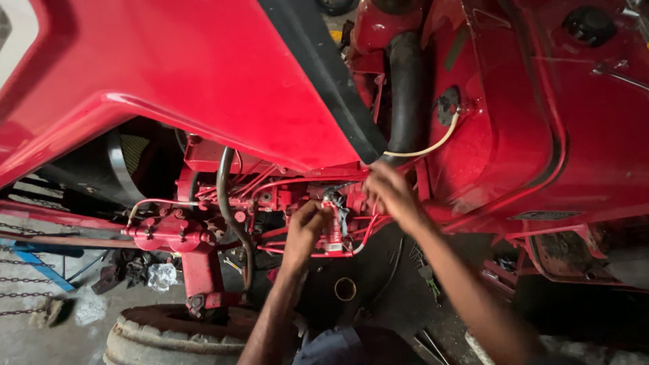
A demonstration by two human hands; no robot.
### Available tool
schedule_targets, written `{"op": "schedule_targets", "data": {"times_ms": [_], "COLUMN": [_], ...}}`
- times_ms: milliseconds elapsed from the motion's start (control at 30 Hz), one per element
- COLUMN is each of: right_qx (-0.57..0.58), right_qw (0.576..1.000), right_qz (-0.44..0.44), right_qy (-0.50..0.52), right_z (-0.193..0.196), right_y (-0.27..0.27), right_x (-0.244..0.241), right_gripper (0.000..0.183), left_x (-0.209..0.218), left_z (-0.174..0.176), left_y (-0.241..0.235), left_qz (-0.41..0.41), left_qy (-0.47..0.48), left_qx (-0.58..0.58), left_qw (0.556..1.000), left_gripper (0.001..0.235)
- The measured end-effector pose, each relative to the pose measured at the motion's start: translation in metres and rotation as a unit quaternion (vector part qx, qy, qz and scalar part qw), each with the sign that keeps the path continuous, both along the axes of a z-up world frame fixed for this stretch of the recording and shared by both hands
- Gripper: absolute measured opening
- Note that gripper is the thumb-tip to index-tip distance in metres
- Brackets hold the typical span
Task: The person works on a red tractor engine, using a wrench to tighten bolts and handling a small red box. They wipe parts of the engine with a cloth and adjust hoses and wires within the engine compartment.
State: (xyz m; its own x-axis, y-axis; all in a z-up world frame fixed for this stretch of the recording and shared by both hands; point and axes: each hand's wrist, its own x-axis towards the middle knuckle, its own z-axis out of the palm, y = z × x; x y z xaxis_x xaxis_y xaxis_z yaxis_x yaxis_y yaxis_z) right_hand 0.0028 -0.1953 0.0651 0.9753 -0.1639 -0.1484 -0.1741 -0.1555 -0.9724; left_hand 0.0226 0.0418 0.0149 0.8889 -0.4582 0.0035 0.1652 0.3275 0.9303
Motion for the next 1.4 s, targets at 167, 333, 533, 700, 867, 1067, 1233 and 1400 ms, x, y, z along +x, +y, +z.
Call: {"op": "schedule_targets", "data": {"times_ms": [167, 333, 533, 700, 867, 1067, 1233, 1400], "right_qx": [0.038, 0.048, 0.053, 0.142, 0.155, 0.187, 0.11, 0.191], "right_qw": [0.995, 0.982, 0.964, 0.959, 0.967, 0.961, 0.976, 0.975], "right_qz": [-0.025, -0.074, -0.097, -0.021, 0.032, 0.078, 0.078, 0.031], "right_qy": [-0.089, -0.166, -0.241, -0.246, -0.202, -0.19, -0.173, -0.11], "right_z": [0.01, 0.012, 0.026, 0.038, 0.035, 0.034, 0.043, 0.052], "right_y": [0.035, 0.041, 0.013, -0.008, -0.026, -0.046, -0.053, -0.068], "right_x": [-0.075, -0.104, -0.119, -0.123, -0.126, -0.133, -0.14, -0.139], "right_gripper": [0.059, 0.061, 0.069, 0.076, 0.082, 0.084, 0.077, 0.052], "left_x": [-0.02, -0.049, -0.059, -0.069, -0.083, -0.099, -0.101, -0.099], "left_z": [0.029, 0.06, 0.08, 0.085, 0.087, 0.088, 0.096, 0.1], "left_y": [-0.03, -0.069, -0.095, -0.103, -0.113, -0.128, -0.126, -0.126], "left_qz": [0.017, 0.048, -0.033, -0.067, 0.018, 0.077, 0.068, 0.036], "left_qy": [0.021, -0.053, -0.079, -0.089, -0.097, -0.148, -0.219, -0.169], "left_qx": [0.055, 0.065, 0.06, 0.05, 0.074, 0.148, 0.17, 0.153], "left_qw": [0.998, 0.995, 0.994, 0.993, 0.992, 0.975, 0.958, 0.973], "left_gripper": [0.011, 0.016, 0.019, 0.014, 0.017, 0.028, 0.026, 0.032]}}
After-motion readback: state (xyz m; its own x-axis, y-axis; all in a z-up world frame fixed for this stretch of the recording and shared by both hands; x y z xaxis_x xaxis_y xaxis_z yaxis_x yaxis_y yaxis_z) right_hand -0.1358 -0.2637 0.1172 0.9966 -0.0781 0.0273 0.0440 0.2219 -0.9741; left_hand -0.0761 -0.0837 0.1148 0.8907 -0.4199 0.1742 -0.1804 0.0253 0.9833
